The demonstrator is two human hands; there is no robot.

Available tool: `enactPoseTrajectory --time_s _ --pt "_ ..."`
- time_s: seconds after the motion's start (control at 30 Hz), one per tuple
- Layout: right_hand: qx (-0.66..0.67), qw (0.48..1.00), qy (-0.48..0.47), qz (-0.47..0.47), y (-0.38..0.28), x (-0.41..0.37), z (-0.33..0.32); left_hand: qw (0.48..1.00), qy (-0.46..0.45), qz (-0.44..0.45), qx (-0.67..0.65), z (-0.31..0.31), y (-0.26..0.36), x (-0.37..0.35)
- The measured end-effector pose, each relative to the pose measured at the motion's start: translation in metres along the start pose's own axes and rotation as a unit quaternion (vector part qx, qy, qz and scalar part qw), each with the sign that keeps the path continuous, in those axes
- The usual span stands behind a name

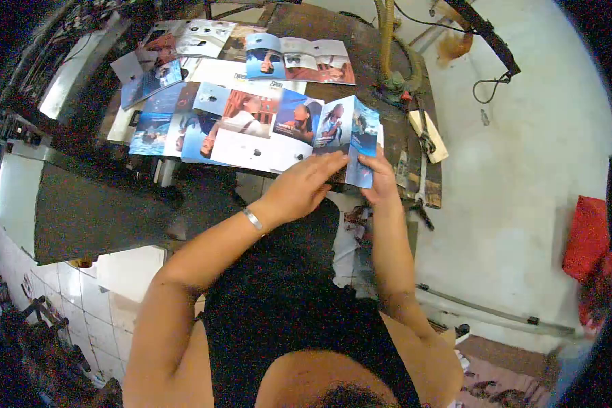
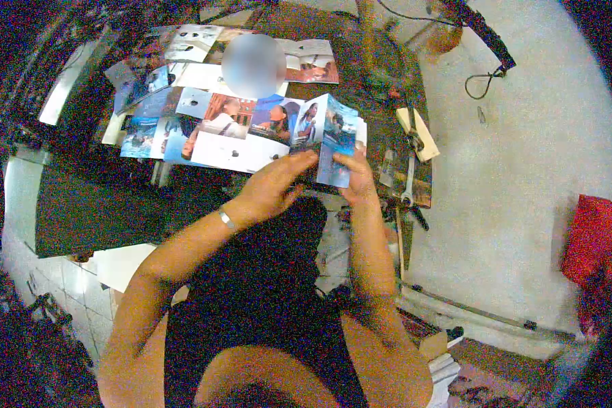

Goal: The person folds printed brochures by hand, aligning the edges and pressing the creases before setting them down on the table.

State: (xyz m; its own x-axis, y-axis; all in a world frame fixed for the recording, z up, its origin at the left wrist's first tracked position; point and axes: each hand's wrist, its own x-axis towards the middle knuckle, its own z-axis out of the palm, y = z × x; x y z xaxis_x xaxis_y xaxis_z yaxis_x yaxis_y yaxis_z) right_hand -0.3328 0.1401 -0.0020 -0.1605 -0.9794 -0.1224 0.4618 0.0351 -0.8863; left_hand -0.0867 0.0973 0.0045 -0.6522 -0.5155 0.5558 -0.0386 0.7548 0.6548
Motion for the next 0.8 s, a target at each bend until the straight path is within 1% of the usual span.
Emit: enactPoseTrajectory --time_s 0.1,0.2,0.27,0.47,0.5,0.6,0.67,0.7,0.73,0.77,0.8 --pt "0.050 0.998 0.013 0.025 0.001 -0.002 -0.001 0.999 -0.036 0.005 0.034 0.000 -0.004 -0.002" --pt "0.067 0.997 -0.007 0.032 0.004 -0.001 -0.003 0.996 -0.065 -0.002 0.058 0.000 -0.004 -0.002" --pt "0.066 0.997 -0.001 0.040 0.009 0.001 -0.011 0.995 -0.071 -0.006 0.063 0.000 -0.004 -0.001" --pt "0.050 0.998 -0.004 0.047 0.007 -0.001 -0.008 0.993 -0.093 -0.018 0.063 -0.006 -0.004 -0.003" --pt "0.052 0.997 -0.002 0.051 0.006 -0.001 -0.006 0.993 -0.086 -0.016 0.075 -0.008 -0.005 -0.005" --pt "0.042 0.999 0.009 0.016 0.005 0.003 0.001 0.992 -0.062 -0.018 0.111 -0.016 -0.006 -0.018" --pt "-0.123 0.987 0.064 -0.087 0.002 -0.002 0.041 0.990 -0.041 -0.024 0.132 -0.030 -0.004 -0.029" --pt "-0.203 0.965 0.091 -0.138 0.002 -0.004 0.055 0.991 -0.009 -0.040 0.128 -0.039 -0.002 -0.037" --pt "-0.300 0.933 0.095 -0.177 0.004 -0.004 0.058 0.991 0.023 -0.055 0.124 -0.048 0.000 -0.047" --pt "-0.391 0.888 0.107 -0.215 0.005 -0.004 0.062 0.989 0.054 -0.069 0.118 -0.056 0.001 -0.057" --pt "-0.500 0.810 0.111 -0.285 0.006 -0.002 0.073 0.983 0.082 -0.145 0.076 -0.058 0.000 -0.071"
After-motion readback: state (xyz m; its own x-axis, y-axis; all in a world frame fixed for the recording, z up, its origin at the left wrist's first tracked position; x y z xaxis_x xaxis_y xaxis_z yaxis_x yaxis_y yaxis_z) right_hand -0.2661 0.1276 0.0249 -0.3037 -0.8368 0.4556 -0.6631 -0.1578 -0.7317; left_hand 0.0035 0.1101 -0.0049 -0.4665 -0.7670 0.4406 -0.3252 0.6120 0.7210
